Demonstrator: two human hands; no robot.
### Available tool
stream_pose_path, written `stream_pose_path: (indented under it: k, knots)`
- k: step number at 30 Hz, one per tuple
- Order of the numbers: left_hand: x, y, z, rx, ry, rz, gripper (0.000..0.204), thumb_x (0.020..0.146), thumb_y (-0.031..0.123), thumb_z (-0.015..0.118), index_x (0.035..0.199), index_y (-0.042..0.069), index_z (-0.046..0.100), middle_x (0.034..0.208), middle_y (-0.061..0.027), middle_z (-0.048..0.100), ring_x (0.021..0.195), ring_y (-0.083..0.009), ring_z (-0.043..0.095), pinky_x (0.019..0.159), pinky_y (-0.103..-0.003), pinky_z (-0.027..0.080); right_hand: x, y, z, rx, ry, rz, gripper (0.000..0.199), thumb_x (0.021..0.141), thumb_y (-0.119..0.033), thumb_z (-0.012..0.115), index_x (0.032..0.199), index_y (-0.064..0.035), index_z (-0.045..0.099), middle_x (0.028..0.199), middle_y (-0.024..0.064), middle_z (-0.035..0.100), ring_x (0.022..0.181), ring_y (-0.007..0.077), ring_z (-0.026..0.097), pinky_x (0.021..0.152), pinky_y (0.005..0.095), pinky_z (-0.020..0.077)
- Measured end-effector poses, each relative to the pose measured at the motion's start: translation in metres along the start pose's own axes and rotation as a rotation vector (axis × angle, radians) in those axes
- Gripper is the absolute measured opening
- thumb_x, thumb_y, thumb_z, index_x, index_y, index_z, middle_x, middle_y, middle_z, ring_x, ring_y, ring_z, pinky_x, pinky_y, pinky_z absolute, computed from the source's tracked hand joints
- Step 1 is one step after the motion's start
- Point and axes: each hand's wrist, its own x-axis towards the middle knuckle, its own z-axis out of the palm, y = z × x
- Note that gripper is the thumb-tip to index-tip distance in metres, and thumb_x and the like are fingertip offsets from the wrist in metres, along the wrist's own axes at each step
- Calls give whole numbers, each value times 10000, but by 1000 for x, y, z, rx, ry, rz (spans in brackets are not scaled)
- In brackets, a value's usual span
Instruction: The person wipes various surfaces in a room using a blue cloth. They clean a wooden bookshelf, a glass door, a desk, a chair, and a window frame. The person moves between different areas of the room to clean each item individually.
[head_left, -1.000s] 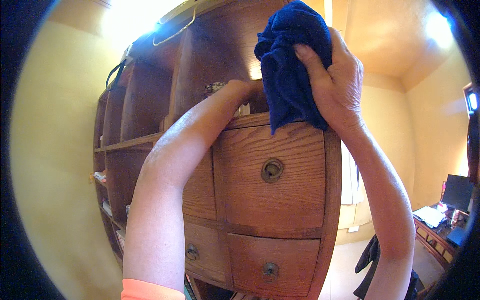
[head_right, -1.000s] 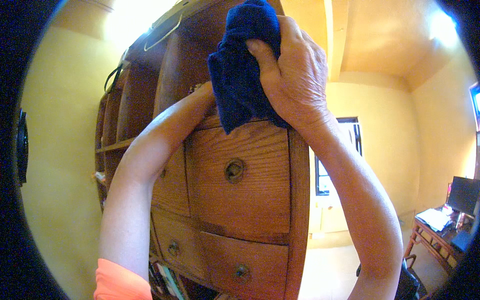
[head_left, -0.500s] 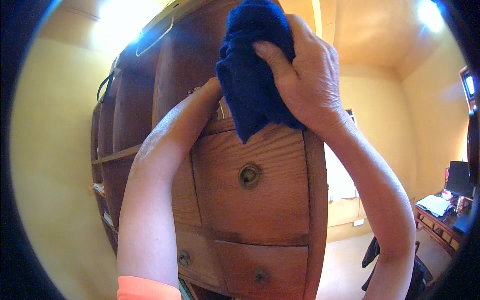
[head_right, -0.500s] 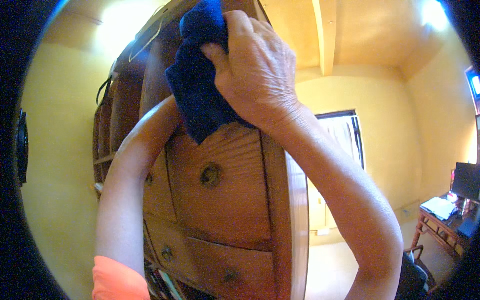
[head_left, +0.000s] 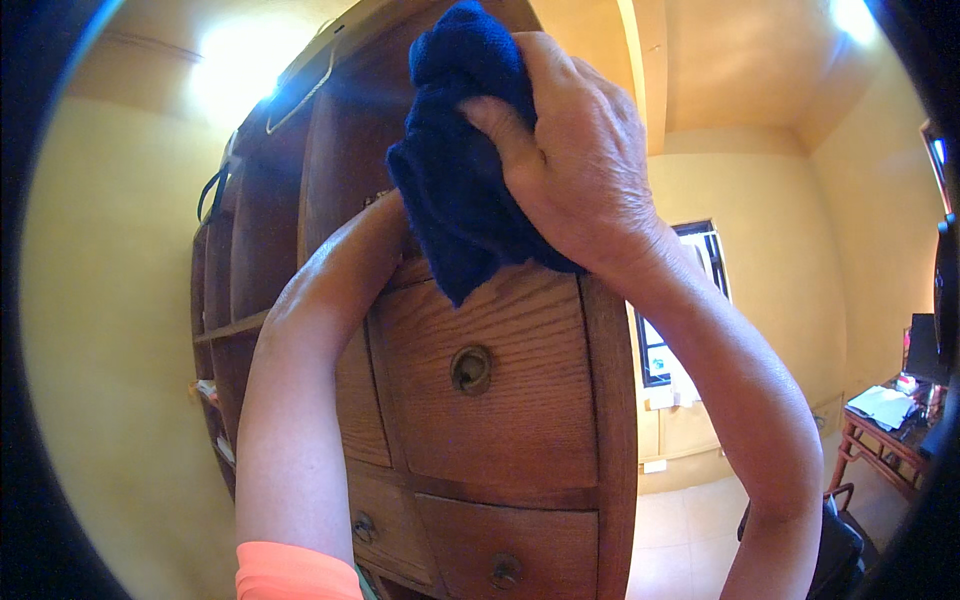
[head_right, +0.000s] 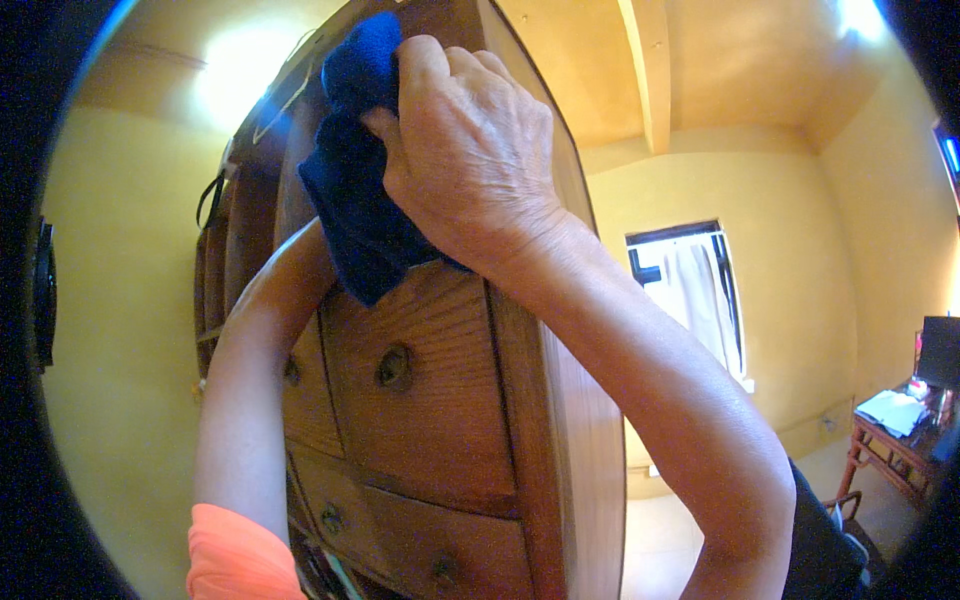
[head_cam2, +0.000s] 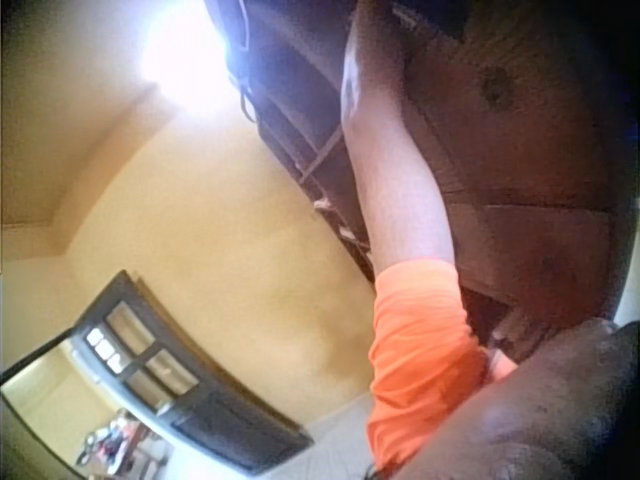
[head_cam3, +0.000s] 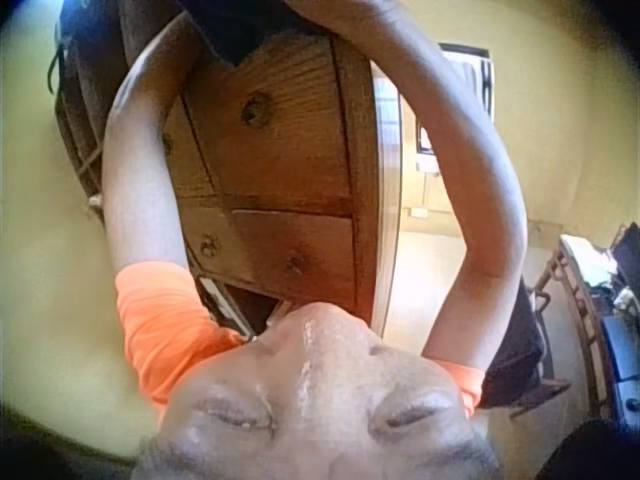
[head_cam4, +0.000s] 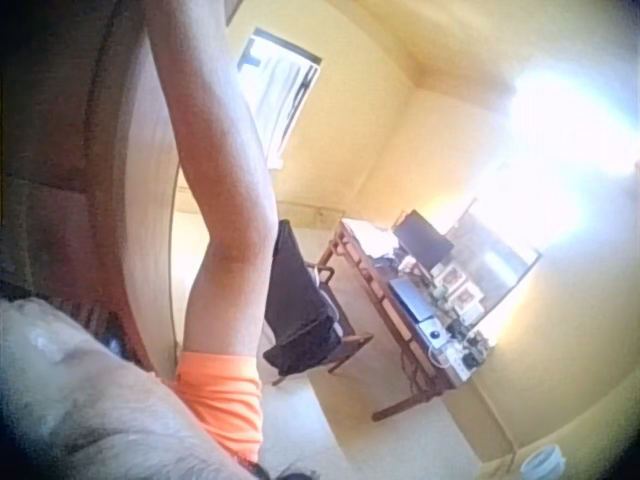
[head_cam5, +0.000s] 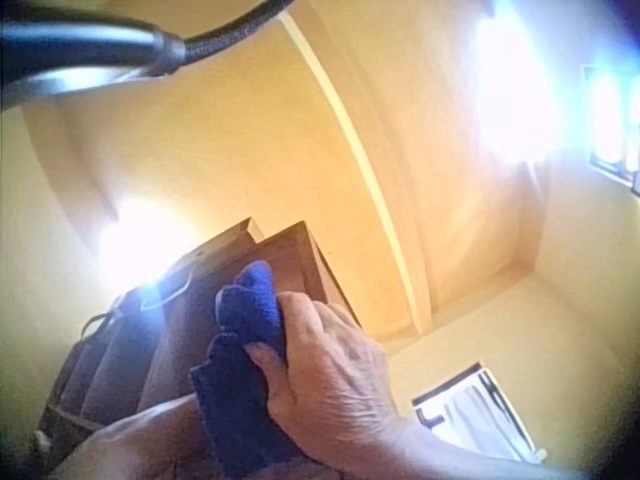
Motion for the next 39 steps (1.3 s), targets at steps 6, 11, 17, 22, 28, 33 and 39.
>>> stream_pose_path:
  k: [6, 11, 17, 22, 28, 33, 39]
  knots:
    - [-9, -11, 7, -5, -137, -26, 461, 875, 492, 513, 1006, 87, 689, 1031, -230, 646, 960, -378, 630, 855, -451, 490, -2, -6, -6, 58, -102, 17, 282, 831, -240, 655, 1019, -41, 588, 841, 193, 649, 809, 379, 627, 741, 441, 480]
    - [-29, -25, 1, 32, -452, -113, 458, 879, 490, 508, 1004, 89, 690, 1025, -230, 647, 956, -380, 631, 852, -453, 490, 0, -13, -8, 36, -116, 32, 267, 846, -260, 656, 984, -38, 601, 822, 186, 655, 798, 355, 645, 717, 401, 486]
    - [-29, -25, -10, -4, -788, -203, 454, 883, 487, 502, 1002, 91, 691, 1018, -231, 649, 951, -383, 631, 848, -456, 491, 0, -12, -8, -2, -125, 37, 273, 845, -252, 664, 991, -30, 602, 821, 181, 660, 790, 330, 655, 703, 375, 492]
    - [-32, -24, -13, -19, -760, -153, 452, 887, 485, 497, 1001, 93, 692, 1013, -231, 650, 947, -386, 632, 845, -459, 491, 1, -16, -9, -20, -177, 81, 280, 854, -258, 653, 1023, -39, 608, 834, 170, 666, 787, 305, 659, 722, 367, 493]
    - [-61, -37, -63, -3, -122, -33, 362, 883, 388, 504, 940, 85, 694, 920, -206, 672, 878, -416, 633, 797, -498, 493, -1, -20, -4, -82, -180, 57, 301, 861, -260, 646, 1065, -43, 601, 851, 163, 670, 799, 291, 659, 745, 351, 491]
    - [-118, -56, -91, 307, 34, 230, 233, 834, 187, 532, 946, 44, 678, 927, -185, 658, 915, -344, 621, 879, -446, 449, 3, -23, 5, -211, -274, 22, 307, 859, -256, 633, 1074, -39, 603, 919, 164, 678, 866, 331, 654, 774, 362, 488]
    - [-158, -65, -121, 439, -162, 15, 348, 756, 89, 576, 1101, 69, 621, 1025, -105, 625, 1067, -255, 552, 969, -546, 300, 38, -42, 82, -332, -327, 21, 319, 788, -212, 646, 1019, 1, 588, 901, 220, 650, 884, 381, 626, 799, 447, 471]
